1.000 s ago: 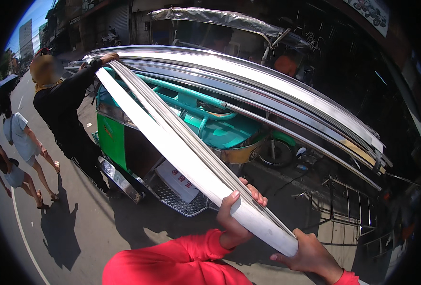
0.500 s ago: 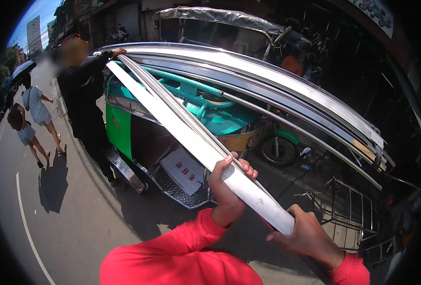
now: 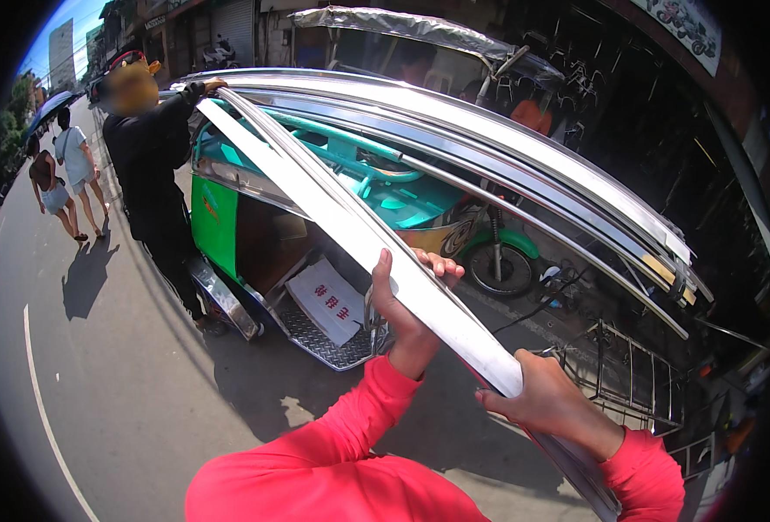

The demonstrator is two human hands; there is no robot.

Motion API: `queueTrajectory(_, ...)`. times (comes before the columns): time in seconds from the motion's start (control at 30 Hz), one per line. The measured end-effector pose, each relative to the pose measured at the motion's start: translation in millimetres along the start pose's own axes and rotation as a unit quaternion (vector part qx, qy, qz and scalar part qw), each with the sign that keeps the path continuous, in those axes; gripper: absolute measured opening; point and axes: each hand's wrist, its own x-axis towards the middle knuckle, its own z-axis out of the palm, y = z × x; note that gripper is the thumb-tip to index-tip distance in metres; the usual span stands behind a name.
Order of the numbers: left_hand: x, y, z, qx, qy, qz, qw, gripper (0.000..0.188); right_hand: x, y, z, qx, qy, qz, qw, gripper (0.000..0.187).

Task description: The person picks up long metal profiles from the workshop floor and carries them to a parked auto rickshaw. They place the profiles on the rickshaw's roof rack, then return to the workshop to retrieve more profiles and repeat the process.

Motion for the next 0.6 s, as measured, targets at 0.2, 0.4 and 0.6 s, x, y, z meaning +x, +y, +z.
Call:
queueTrajectory(0.2, 0, 2, -10, -0.009, -0.046, -0.062, 0.997, 0.032, -4, -2, -4, 0.026, 0.007, 0.043, 0.999, 0.051)
queueTrajectory(0.4, -1, 6, -4, -0.026, -0.052, -0.075, 0.995, 0.026, -2, -10, -11, 0.006, -0.032, 0.078, 0.996, 0.052)
queueTrajectory(0.6, -27, 44, 11, -0.102, -0.115, -0.079, 0.985, 0.023, -26, -42, -7, -0.030, -0.105, 0.089, 0.990, 0.074)
